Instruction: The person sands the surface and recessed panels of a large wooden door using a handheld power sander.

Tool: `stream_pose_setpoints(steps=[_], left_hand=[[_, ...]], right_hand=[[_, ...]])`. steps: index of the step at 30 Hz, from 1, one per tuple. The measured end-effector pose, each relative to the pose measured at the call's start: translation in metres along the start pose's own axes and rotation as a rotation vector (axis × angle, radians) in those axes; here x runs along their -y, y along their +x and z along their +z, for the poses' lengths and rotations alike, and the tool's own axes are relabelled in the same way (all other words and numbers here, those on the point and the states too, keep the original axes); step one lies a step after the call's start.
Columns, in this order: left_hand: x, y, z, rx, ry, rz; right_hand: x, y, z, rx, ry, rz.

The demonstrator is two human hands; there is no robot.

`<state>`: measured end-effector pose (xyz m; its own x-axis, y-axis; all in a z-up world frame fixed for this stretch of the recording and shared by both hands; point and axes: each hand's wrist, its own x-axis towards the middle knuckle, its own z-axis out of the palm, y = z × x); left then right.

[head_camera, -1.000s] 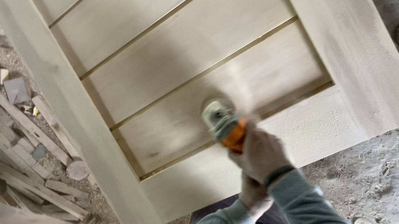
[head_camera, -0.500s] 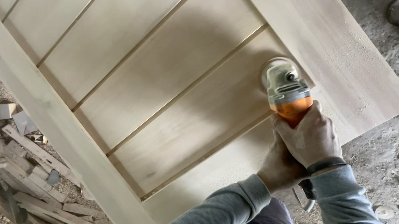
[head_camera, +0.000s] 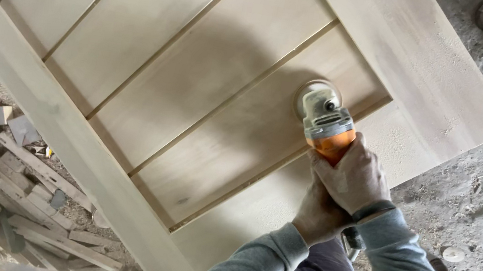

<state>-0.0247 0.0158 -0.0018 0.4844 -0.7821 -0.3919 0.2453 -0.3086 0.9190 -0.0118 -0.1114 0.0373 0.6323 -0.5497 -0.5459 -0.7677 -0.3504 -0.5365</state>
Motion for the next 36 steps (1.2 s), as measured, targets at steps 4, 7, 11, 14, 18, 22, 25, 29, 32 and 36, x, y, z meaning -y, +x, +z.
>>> stream_pose_setpoints(steps=[4, 7, 11, 14, 18, 22, 25, 29, 32, 36], left_hand=[[0.004, -0.022, -0.011, -0.048, -0.051, -0.021], [0.009, -0.035, -0.018, -0.068, -0.161, -0.005], [0.022, -0.059, -0.023, -0.135, -0.029, 0.072], [0.040, -0.076, -0.020, -0.105, -1.144, -0.154], [0.075, -0.101, -0.019, -0.303, -0.955, 0.018], [0.085, -0.111, -0.024, -0.443, -0.913, -0.001], [0.073, -0.084, -0.022, -0.381, -1.003, -0.007], [0.043, -0.037, 0.004, -0.252, -1.056, -0.043], [0.022, -0.001, 0.023, -0.179, -0.714, -0.031], [0.007, 0.023, 0.031, -0.103, -0.146, 0.050]], right_hand=[[0.016, -0.013, 0.016, 0.013, -0.058, -0.018], [0.024, -0.021, 0.028, 0.042, -0.070, -0.053], [0.032, -0.031, 0.051, 0.110, -0.142, -0.107], [0.039, -0.038, 0.070, 0.205, -0.154, -0.146], [0.073, -0.046, 0.097, 0.396, -0.266, -0.280], [0.106, -0.043, 0.098, 0.616, -0.412, -0.285], [0.104, -0.030, 0.090, 0.552, -0.411, -0.245], [0.067, -0.001, 0.052, 0.406, -0.315, -0.138], [0.046, 0.019, 0.020, 0.325, -0.336, -0.059], [0.025, 0.030, -0.008, 0.203, -0.231, 0.012]])
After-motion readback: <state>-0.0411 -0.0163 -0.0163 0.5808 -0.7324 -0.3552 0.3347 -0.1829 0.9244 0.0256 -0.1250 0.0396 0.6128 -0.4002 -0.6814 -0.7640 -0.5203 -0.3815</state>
